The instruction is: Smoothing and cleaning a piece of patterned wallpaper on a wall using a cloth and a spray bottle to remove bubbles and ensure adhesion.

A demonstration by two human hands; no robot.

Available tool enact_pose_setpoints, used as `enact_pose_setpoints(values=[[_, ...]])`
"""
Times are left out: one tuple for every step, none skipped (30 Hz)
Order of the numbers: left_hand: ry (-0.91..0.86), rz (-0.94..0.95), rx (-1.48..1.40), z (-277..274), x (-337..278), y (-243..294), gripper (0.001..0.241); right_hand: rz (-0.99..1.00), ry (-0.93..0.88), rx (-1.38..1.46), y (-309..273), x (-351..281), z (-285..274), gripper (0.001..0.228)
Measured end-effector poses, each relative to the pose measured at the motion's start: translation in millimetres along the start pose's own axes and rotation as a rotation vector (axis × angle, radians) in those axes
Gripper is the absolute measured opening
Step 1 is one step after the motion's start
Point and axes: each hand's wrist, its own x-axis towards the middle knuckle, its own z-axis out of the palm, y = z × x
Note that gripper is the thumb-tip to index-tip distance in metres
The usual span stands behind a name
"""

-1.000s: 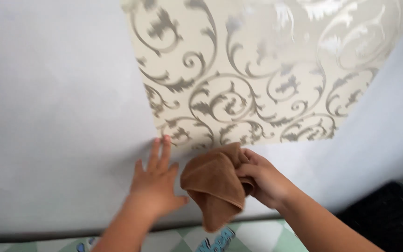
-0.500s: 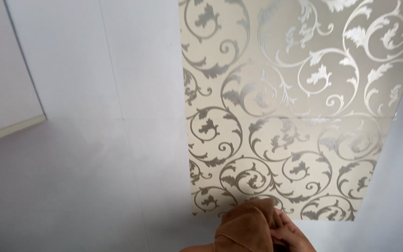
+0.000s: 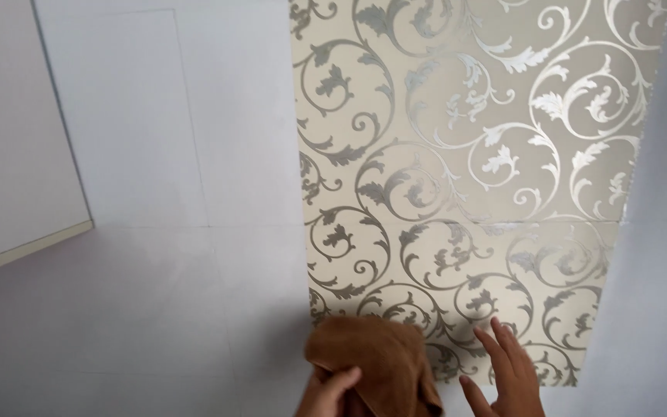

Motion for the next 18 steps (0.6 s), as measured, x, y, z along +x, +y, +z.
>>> enact_pose_setpoints(values=[[0.004,-0.021,-0.106,44,-5,26,0.080,-0.112,-0.017,-0.178,11,4,0,0.084],[0.006,-0.028,-0.106,56,-14,32,0.080,-0.106,-0.020,-0.182,20,0,-4,0.084],[0.120,0.035,-0.106,69,-21,42,0.075,-0.082,-0.052,-0.262,26,2,-3,0.087],[0.235,0.096,-0.106,81,-28,52,0.070,-0.058,-0.083,-0.342,32,4,-2,0.089],[0.235,0.105,-0.106,73,-21,57,0.070,-0.064,-0.082,-0.335,34,5,0,0.089],[0.148,0.220,-0.070,66,-14,62,0.070,-0.005,-0.142,-0.395,36,6,2,0.093],[0.055,0.331,-0.032,59,-7,67,0.072,0.055,-0.199,-0.456,38,8,3,0.098],[0.052,0.340,-0.032,63,-7,74,0.072,0.048,-0.194,-0.450,40,5,13,0.098],[0.203,0.424,0.054,68,-6,79,0.071,-0.005,-0.098,-0.630,44,2,20,0.105],[0.354,0.507,0.138,74,-5,84,0.070,-0.056,0.004,-0.807,48,-1,27,0.112],[0.351,0.508,0.138,79,1,95,0.070,-0.055,0.008,-0.807,39,0,27,0.112],[0.349,0.645,0.334,85,8,107,0.058,-0.115,0.177,-0.760,29,1,27,0.102],[0.346,0.783,0.533,90,14,120,0.050,-0.171,0.346,-0.706,18,1,29,0.093],[0.344,0.787,0.535,103,24,137,0.050,-0.170,0.349,-0.703,-3,10,21,0.093],[0.377,0.913,0.740,118,34,155,0.068,-0.193,0.311,-0.613,-23,21,14,0.090],[0.408,1.036,0.946,134,45,173,0.091,-0.216,0.273,-0.523,-44,32,6,0.087],[0.404,1.047,0.937,148,61,194,0.091,-0.222,0.285,-0.524,-62,58,-1,0.087],[0.215,1.363,1.014,163,77,215,0.079,-0.303,0.289,-0.410,-79,85,-7,0.091]])
